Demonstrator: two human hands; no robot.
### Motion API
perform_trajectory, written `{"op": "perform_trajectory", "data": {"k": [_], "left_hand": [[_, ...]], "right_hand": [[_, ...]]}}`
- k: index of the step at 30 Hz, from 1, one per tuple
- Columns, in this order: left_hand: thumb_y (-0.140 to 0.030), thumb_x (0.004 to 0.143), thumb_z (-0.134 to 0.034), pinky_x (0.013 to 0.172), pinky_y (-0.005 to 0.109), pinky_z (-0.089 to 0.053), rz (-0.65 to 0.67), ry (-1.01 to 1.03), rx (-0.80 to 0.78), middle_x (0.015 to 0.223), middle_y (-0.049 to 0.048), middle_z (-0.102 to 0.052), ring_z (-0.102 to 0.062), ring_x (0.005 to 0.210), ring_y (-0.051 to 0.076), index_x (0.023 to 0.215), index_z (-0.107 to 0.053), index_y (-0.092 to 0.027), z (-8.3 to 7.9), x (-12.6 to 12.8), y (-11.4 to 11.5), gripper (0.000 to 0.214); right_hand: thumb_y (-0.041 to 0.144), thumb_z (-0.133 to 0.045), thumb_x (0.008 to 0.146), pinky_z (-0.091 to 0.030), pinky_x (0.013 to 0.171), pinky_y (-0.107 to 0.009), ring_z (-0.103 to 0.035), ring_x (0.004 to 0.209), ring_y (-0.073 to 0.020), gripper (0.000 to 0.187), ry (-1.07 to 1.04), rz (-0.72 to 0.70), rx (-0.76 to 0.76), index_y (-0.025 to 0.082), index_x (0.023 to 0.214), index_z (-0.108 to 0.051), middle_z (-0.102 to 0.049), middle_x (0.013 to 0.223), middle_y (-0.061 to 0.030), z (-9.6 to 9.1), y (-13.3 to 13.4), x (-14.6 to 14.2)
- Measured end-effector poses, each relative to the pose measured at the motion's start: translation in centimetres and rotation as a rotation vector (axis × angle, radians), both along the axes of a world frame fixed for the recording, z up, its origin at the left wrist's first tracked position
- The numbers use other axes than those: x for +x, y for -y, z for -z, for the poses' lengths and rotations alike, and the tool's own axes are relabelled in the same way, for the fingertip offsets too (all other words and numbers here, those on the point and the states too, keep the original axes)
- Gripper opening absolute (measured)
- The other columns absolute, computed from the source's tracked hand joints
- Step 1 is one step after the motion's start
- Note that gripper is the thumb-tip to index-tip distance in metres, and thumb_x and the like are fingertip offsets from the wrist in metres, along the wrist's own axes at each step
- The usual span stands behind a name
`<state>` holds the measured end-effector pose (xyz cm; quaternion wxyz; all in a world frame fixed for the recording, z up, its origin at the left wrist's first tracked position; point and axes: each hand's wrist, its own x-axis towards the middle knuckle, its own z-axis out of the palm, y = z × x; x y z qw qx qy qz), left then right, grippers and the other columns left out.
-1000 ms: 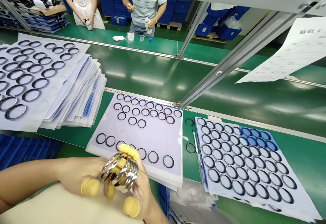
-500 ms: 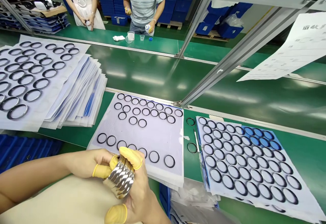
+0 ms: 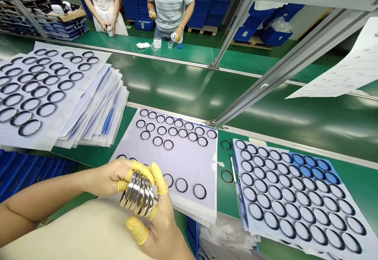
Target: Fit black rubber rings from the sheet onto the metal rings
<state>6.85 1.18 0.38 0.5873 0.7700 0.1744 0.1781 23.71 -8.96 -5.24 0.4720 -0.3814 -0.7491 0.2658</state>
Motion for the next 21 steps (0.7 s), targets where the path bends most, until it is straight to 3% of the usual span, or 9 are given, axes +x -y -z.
{"op": "perform_trajectory", "data": {"k": [3, 7, 10, 13, 17, 21], "left_hand": [[-0.011, 0.089, -0.045, 0.087, 0.026, -0.051, 0.009, -0.009, 0.083, 0.106, 0.0108, -0.07, -0.065, 0.096, 0.017, 0.088, -0.071, -0.014, -0.12, -0.13, -0.23, 0.026], [-0.008, 0.086, -0.045, 0.083, 0.027, -0.052, 0.017, -0.054, 0.18, 0.109, 0.0098, -0.07, -0.066, 0.092, 0.017, 0.084, -0.072, -0.016, 0.03, -0.29, -0.33, 0.029], [-0.006, 0.085, -0.043, 0.086, 0.031, -0.05, 0.039, -0.06, 0.281, 0.109, 0.0092, -0.071, -0.066, 0.093, 0.018, 0.084, -0.073, -0.018, 0.07, -0.37, -0.4, 0.032], [-0.006, 0.084, -0.041, 0.088, 0.033, -0.049, 0.065, -0.065, 0.396, 0.11, 0.01, -0.071, -0.065, 0.096, 0.02, 0.091, -0.072, -0.02, 0.03, -0.42, -0.42, 0.035], [-0.007, 0.085, -0.039, 0.084, 0.033, -0.048, 0.026, -0.026, 0.571, 0.108, 0.0127, -0.07, -0.065, 0.094, 0.021, 0.096, -0.07, -0.017, 0.04, -0.44, -0.16, 0.034], [-0.005, 0.083, -0.04, 0.083, 0.033, -0.047, -0.013, -0.047, 0.636, 0.108, 0.0118, -0.07, -0.064, 0.093, 0.021, 0.099, -0.067, -0.018, 0.34, -0.32, 0.3, 0.034]], "right_hand": [[0.032, -0.044, 0.095, -0.045, 0.099, -0.051, -0.043, 0.128, -0.031, 0.025, -0.076, 0.045, -0.024, 0.025, 0.113, -0.06, -0.03, 0.144, -0.0114, -0.04, 0.09, 0.1], [0.029, -0.051, 0.091, -0.05, 0.081, -0.044, -0.052, 0.101, -0.0254, 0.014, -0.148, 0.162, 0.023, 0.024, 0.09, -0.063, -0.047, 0.111, -0.0092, -0.14, 0.09, 0.12], [0.03, -0.051, 0.092, -0.05, 0.069, -0.04, -0.051, 0.086, -0.022, 0.013, -0.179, 0.217, 0.009, 0.023, 0.09, -0.061, -0.047, 0.095, -0.0068, -0.16, 0.14, 0.04], [0.031, -0.049, 0.093, -0.05, 0.062, -0.036, -0.051, 0.078, -0.0192, 0.014, -0.257, 0.169, -0.043, 0.023, 0.09, -0.06, -0.047, 0.087, -0.0048, -0.25, 0.1, 0.03], [0.035, -0.054, 0.092, -0.05, 0.062, -0.033, -0.052, 0.076, -0.018, 0.017, -0.304, 0.116, -0.111, 0.023, 0.087, -0.064, -0.049, 0.084, -0.0036, -0.49, -0.24, 0.03], [0.036, -0.06, 0.089, -0.049, 0.061, -0.029, -0.052, 0.071, -0.0153, 0.014, -0.359, 0.066, -0.178, 0.024, 0.083, -0.065, -0.049, 0.08, -0.0011, -0.58, -0.67, -0.19]]}}
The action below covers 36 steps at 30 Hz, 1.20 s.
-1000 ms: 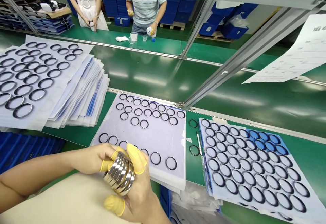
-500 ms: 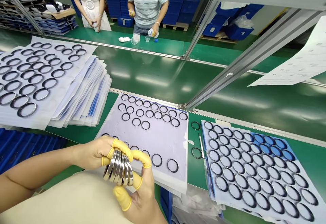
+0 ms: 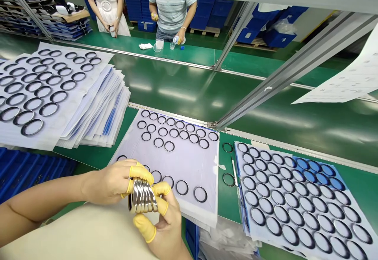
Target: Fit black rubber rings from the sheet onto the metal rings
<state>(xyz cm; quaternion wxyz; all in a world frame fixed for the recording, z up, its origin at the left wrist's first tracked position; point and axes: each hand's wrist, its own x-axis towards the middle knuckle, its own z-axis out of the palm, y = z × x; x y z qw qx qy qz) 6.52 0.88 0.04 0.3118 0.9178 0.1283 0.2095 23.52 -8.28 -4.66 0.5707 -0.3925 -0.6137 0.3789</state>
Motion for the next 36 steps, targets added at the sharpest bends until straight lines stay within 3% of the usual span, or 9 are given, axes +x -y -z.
{"op": "perform_trajectory", "data": {"k": [8, 10, 14, 18, 22, 25, 28, 32, 36], "left_hand": [[-0.015, 0.094, -0.039, 0.079, 0.033, -0.046, -0.01, -0.025, 0.109, 0.103, 0.0134, -0.07, -0.063, 0.095, 0.022, 0.095, -0.066, -0.016, 0.7, 0.2, 0.1, 0.026], [-0.017, 0.096, -0.039, 0.08, 0.032, -0.047, 0.014, -0.031, 0.21, 0.103, 0.0118, -0.071, -0.063, 0.097, 0.021, 0.091, -0.065, -0.017, 0.8, 0.2, 0.0, 0.027], [-0.014, 0.093, -0.042, 0.081, 0.032, -0.051, -0.022, 0.177, 0.525, 0.099, 0.0085, -0.071, -0.063, 0.095, 0.02, 0.08, -0.064, -0.016, 1.1, 0.5, -0.2, 0.026], [-0.011, 0.091, -0.045, 0.078, 0.032, -0.052, -0.041, 0.181, 0.578, 0.096, 0.0102, -0.07, -0.062, 0.093, 0.02, 0.085, -0.065, -0.012, 1.5, 0.8, -0.2, 0.021], [-0.01, 0.09, -0.044, 0.078, 0.031, -0.052, -0.131, 0.047, 0.448, 0.109, 0.0122, -0.065, -0.061, 0.093, 0.019, 0.086, -0.065, -0.015, 2.7, 0.5, -0.3, 0.022], [-0.003, 0.085, -0.041, 0.084, 0.034, -0.051, -0.233, 0.02, 0.327, 0.127, 0.0142, -0.056, -0.058, 0.106, 0.022, 0.097, -0.065, -0.017, 4.3, -0.4, -0.3, 0.03], [-0.006, 0.087, -0.041, 0.088, 0.034, -0.05, -0.401, 0.111, 0.057, 0.117, 0.0114, -0.061, -0.058, 0.106, 0.02, 0.105, -0.062, -0.019, 6.3, -1.3, -0.1, 0.031], [-0.02, 0.086, -0.056, 0.078, 0.029, -0.053, -0.695, 0.068, -0.452, 0.098, 0.0057, -0.067, -0.063, 0.086, 0.015, 0.106, -0.06, -0.018, 9.4, -2.4, 0.2, 0.02], [-0.018, 0.085, -0.055, 0.078, 0.026, -0.053, -0.729, 0.011, -0.576, 0.096, 0.0054, -0.068, -0.064, 0.086, 0.015, 0.094, -0.065, -0.017, 12.3, -3.9, -0.2, 0.014]], "right_hand": [[0.04, -0.06, 0.088, -0.047, 0.059, -0.028, -0.052, 0.069, -0.0148, 0.019, -0.021, -0.033, -0.04, 0.024, 0.078, -0.064, -0.05, 0.075, 0.0002, -0.2, -0.4, -0.1], [0.04, -0.06, 0.089, -0.047, 0.059, -0.028, -0.052, 0.069, -0.0146, 0.019, -0.018, -0.043, -0.039, 0.024, 0.08, -0.065, -0.05, 0.075, 0.0, -0.3, -0.4, -0.1], [0.042, -0.064, 0.086, -0.047, 0.061, -0.027, -0.051, 0.068, -0.014, 0.02, 0.004, -0.044, -0.068, 0.024, 0.078, -0.066, -0.052, 0.073, 0.0004, -0.5, -0.4, 0.0], [0.034, -0.072, 0.08, -0.045, 0.06, -0.025, -0.052, 0.067, -0.014, 0.014, -0.022, -0.026, -0.165, 0.024, 0.071, -0.067, -0.056, 0.071, 0.0003, -0.2, -0.3, -0.1], [0.029, -0.073, 0.076, -0.047, 0.068, -0.028, -0.055, 0.073, -0.0167, 0.004, -0.237, -0.053, -0.395, 0.025, 0.079, -0.073, -0.065, 0.08, -0.0018, 1.3, -0.8, -0.3], [0.037, -0.078, 0.071, -0.048, 0.071, -0.031, -0.056, 0.072, -0.0176, 0.018, -0.487, -0.036, -0.593, 0.025, 0.084, -0.075, -0.067, 0.077, -0.0019, 3.1, -1.7, -0.5], [0.047, -0.083, 0.06, -0.043, 0.06, -0.025, -0.045, 0.058, -0.0119, 0.028, -0.624, 0.045, -0.736, 0.022, 0.071, -0.073, -0.06, 0.062, 0.0014, 5.1, -2.8, -0.8], [0.052, -0.082, 0.057, -0.034, 0.05, -0.022, -0.032, 0.052, -0.0086, 0.037, -0.582, 0.023, -0.807, 0.019, 0.066, -0.07, -0.049, 0.054, 0.0037, 7.6, -3.6, -2.2], [0.059, -0.079, 0.056, -0.034, 0.048, -0.024, -0.033, 0.049, -0.009, 0.045, -0.453, -0.003, -0.828, 0.017, 0.058, -0.064, -0.046, 0.051, 0.0034, 10.1, -4.5, -3.8]]}}
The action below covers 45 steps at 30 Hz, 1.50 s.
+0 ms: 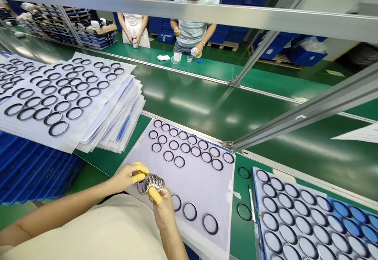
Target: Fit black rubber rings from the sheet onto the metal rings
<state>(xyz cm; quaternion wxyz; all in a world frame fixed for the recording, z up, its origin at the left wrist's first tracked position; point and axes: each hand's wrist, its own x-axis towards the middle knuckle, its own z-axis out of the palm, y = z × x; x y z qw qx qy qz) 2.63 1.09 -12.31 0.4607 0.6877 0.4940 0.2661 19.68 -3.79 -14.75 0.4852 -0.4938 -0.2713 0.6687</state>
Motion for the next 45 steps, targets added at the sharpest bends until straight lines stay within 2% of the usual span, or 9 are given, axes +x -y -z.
{"op": "perform_trajectory", "data": {"k": [5, 9, 12, 16, 19, 23, 29, 37, 45], "left_hand": [[-0.017, 0.085, -0.056, 0.07, 0.027, -0.051, -0.074, -0.12, 0.087, 0.09, 0.0046, -0.066, -0.061, 0.078, 0.015, 0.091, -0.062, -0.016, 2.8, -3.5, -1.9, 0.009], [-0.015, 0.087, -0.054, 0.085, 0.034, -0.046, -0.048, -0.268, 0.215, 0.096, 0.0053, -0.064, -0.055, 0.091, 0.018, 0.088, -0.063, -0.018, 4.9, -6.1, -3.5, 0.01], [-0.013, 0.089, -0.051, 0.088, 0.035, -0.044, 0.024, -0.368, 0.276, 0.094, 0.005, -0.062, -0.053, 0.09, 0.018, 0.085, -0.063, -0.019, 7.0, -7.1, -4.4, 0.014], [-0.01, 0.087, -0.053, 0.085, 0.034, -0.044, 0.101, -0.482, 0.327, 0.097, 0.0056, -0.061, -0.052, 0.09, 0.019, 0.083, -0.064, -0.018, 9.3, -7.7, -4.9, 0.014], [-0.011, 0.087, -0.054, 0.088, 0.037, -0.043, 0.129, -0.541, 0.36, 0.107, 0.007, -0.06, -0.051, 0.095, 0.02, 0.091, -0.065, -0.018, 9.9, -7.6, -4.8, 0.014], [-0.014, 0.089, -0.053, 0.09, 0.037, -0.042, 0.168, -0.582, 0.389, 0.109, 0.0079, -0.059, -0.051, 0.099, 0.021, 0.099, -0.066, -0.018, 10.1, -5.9, -4.6, 0.017], [-0.014, 0.086, -0.058, 0.085, 0.037, -0.041, 0.269, -0.643, 0.406, 0.101, 0.009, -0.06, -0.049, 0.098, 0.023, 0.083, -0.066, -0.015, 10.9, -2.3, -4.5, 0.009], [-0.016, 0.087, -0.059, 0.087, 0.037, -0.04, 0.34, -0.634, 0.437, 0.104, 0.0086, -0.059, -0.048, 0.101, 0.023, 0.089, -0.066, -0.016, 11.0, -0.7, -4.4, 0.007], [-0.016, 0.086, -0.059, 0.088, 0.037, -0.041, 0.366, -0.59, 0.44, 0.106, 0.0086, -0.06, -0.05, 0.099, 0.023, 0.095, -0.066, -0.016, 10.8, 1.4, -4.3, 0.011]], "right_hand": [[0.065, -0.067, 0.067, -0.038, 0.05, -0.028, -0.043, 0.052, -0.0128, 0.048, 0.283, -0.03, 0.091, 0.017, 0.07, -0.068, -0.057, 0.06, -0.0013, 3.7, -2.9, -0.5], [0.056, -0.07, 0.068, -0.043, 0.064, -0.032, -0.052, 0.067, -0.0186, 0.038, 0.592, -0.04, 0.273, 0.019, 0.061, -0.065, -0.062, 0.073, -0.0061, 6.3, -5.6, -1.1], [0.047, -0.07, 0.072, -0.042, 0.072, -0.034, -0.053, 0.071, -0.0191, 0.035, 0.779, -0.098, 0.423, 0.02, 0.054, -0.059, -0.06, 0.07, -0.0063, 7.8, -7.0, -2.6], [0.047, -0.062, 0.083, -0.044, 0.068, -0.031, -0.053, 0.064, -0.0133, 0.037, 0.983, -0.16, 0.538, 0.018, 0.062, -0.056, -0.057, 0.067, 0.0004, 9.8, -7.7, -3.8], [0.047, -0.048, 0.093, -0.043, 0.06, -0.027, -0.053, 0.06, -0.012, 0.041, 1.129, -0.134, 0.552, 0.017, 0.066, -0.058, -0.057, 0.069, 0.0003, 10.8, -7.3, -2.5], [0.047, -0.039, 0.096, -0.04, 0.059, -0.029, -0.052, 0.061, -0.016, 0.05, 1.339, -0.11, 0.597, 0.018, 0.063, -0.062, -0.057, 0.068, -0.0052, 10.8, -5.9, 0.3], [0.039, -0.044, 0.096, -0.037, 0.062, -0.031, -0.052, 0.064, -0.0183, 0.043, 1.598, -0.215, 0.727, 0.018, 0.069, -0.069, -0.06, 0.07, -0.0083, 10.5, -4.5, 1.3], [0.031, -0.046, 0.096, -0.038, 0.065, -0.033, -0.055, 0.068, -0.0208, 0.033, 1.858, -0.225, 0.711, 0.016, 0.087, -0.073, -0.062, 0.075, -0.0101, 9.8, -3.1, 4.1], [0.031, -0.045, 0.096, -0.038, 0.065, -0.036, -0.057, 0.069, -0.0241, 0.035, 2.033, -0.202, 0.632, 0.013, 0.087, -0.073, -0.063, 0.075, -0.0121, 9.5, -1.8, 7.0]]}}
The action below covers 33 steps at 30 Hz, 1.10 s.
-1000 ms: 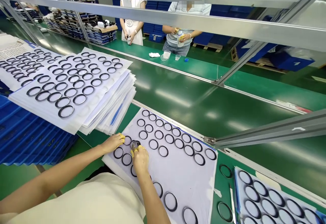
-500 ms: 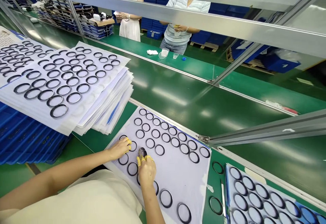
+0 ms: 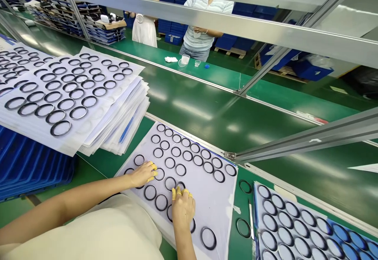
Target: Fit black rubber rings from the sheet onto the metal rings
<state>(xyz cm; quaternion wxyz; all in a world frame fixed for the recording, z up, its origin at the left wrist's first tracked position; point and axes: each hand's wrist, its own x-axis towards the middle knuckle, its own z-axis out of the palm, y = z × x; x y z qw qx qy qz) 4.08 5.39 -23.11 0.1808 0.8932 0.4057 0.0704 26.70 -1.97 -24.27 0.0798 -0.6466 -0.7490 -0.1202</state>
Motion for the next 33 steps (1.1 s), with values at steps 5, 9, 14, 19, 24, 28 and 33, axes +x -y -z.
{"op": "perform_trajectory", "data": {"k": [5, 9, 14, 19, 24, 28, 33], "left_hand": [[-0.017, 0.085, -0.062, 0.089, 0.035, -0.042, -0.036, 0.022, -0.016, 0.104, 0.0071, -0.061, -0.051, 0.099, 0.022, 0.095, -0.067, -0.017, 0.1, 0.1, 0.1, 0.012], [-0.019, 0.088, -0.058, 0.086, 0.035, -0.043, -0.128, 0.03, -0.009, 0.102, 0.0073, -0.06, -0.051, 0.098, 0.022, 0.098, -0.068, -0.018, -0.1, -0.4, -1.2, 0.014], [-0.017, 0.089, -0.054, 0.09, 0.042, -0.044, -0.286, -0.003, 0.028, 0.107, 0.0114, -0.059, -0.051, 0.102, 0.025, 0.104, -0.065, -0.014, -0.4, -2.1, -5.0, 0.018], [-0.031, 0.091, -0.057, 0.089, 0.044, -0.049, -0.283, -0.051, 0.023, 0.113, 0.0075, -0.06, -0.058, 0.103, 0.021, 0.107, -0.06, -0.014, 0.6, -2.7, -7.4, 0.023], [-0.031, 0.092, -0.056, 0.088, 0.043, -0.05, -0.268, -0.066, 0.05, 0.115, 0.0084, -0.06, -0.059, 0.103, 0.021, 0.111, -0.059, -0.015, 1.2, -2.3, -7.7, 0.026], [-0.03, 0.091, -0.057, 0.088, 0.043, -0.05, -0.258, -0.058, 0.07, 0.112, 0.0076, -0.06, -0.059, 0.102, 0.021, 0.108, -0.06, -0.014, 0.8, -2.2, -8.0, 0.024], [-0.027, 0.089, -0.06, 0.087, 0.039, -0.046, -0.159, -0.038, 0.083, 0.103, 0.0088, -0.059, -0.053, 0.101, 0.022, 0.094, -0.064, -0.013, -0.5, -1.0, -7.0, 0.015]], "right_hand": [[0.033, -0.042, 0.097, -0.037, 0.063, -0.035, -0.057, 0.067, -0.0232, 0.038, 0.068, 0.054, 0.0, 0.013, 0.086, -0.073, -0.063, 0.073, -0.0114, 0.0, 0.7, 2.4], [0.036, -0.041, 0.096, -0.035, 0.059, -0.034, -0.057, 0.063, -0.0234, 0.041, 0.079, 0.138, 0.041, 0.013, 0.084, -0.073, -0.064, 0.072, -0.013, 0.0, 1.6, 4.9], [0.04, -0.04, 0.096, -0.037, 0.059, -0.036, -0.057, 0.063, -0.0257, 0.047, 0.013, 0.163, 0.082, 0.009, 0.084, -0.073, -0.066, 0.077, -0.0172, -0.3, 1.4, 6.8], [0.03, -0.046, 0.095, -0.043, 0.078, -0.034, -0.061, 0.087, -0.0252, 0.031, -0.08, 0.015, 0.013, 0.014, 0.097, -0.072, -0.067, 0.1, -0.0148, 0.3, -2.6, 4.4], [0.019, -0.05, 0.09, -0.045, 0.073, -0.032, -0.062, 0.078, -0.0195, 0.02, -0.132, -0.069, -0.057, 0.016, 0.09, -0.07, -0.067, 0.097, -0.0115, 1.7, -6.6, 2.3], [0.023, -0.052, 0.093, -0.047, 0.069, -0.03, -0.06, 0.072, -0.0139, 0.015, -0.174, -0.107, -0.078, 0.013, 0.091, -0.064, -0.066, 0.094, -0.0062, 1.8, -7.3, 1.9], [0.029, -0.054, 0.094, -0.051, 0.071, -0.031, -0.06, 0.074, -0.0131, 0.015, -0.236, -0.189, -0.165, 0.015, 0.094, -0.061, -0.063, 0.087, -0.0008, 1.2, -8.4, -0.3]]}}
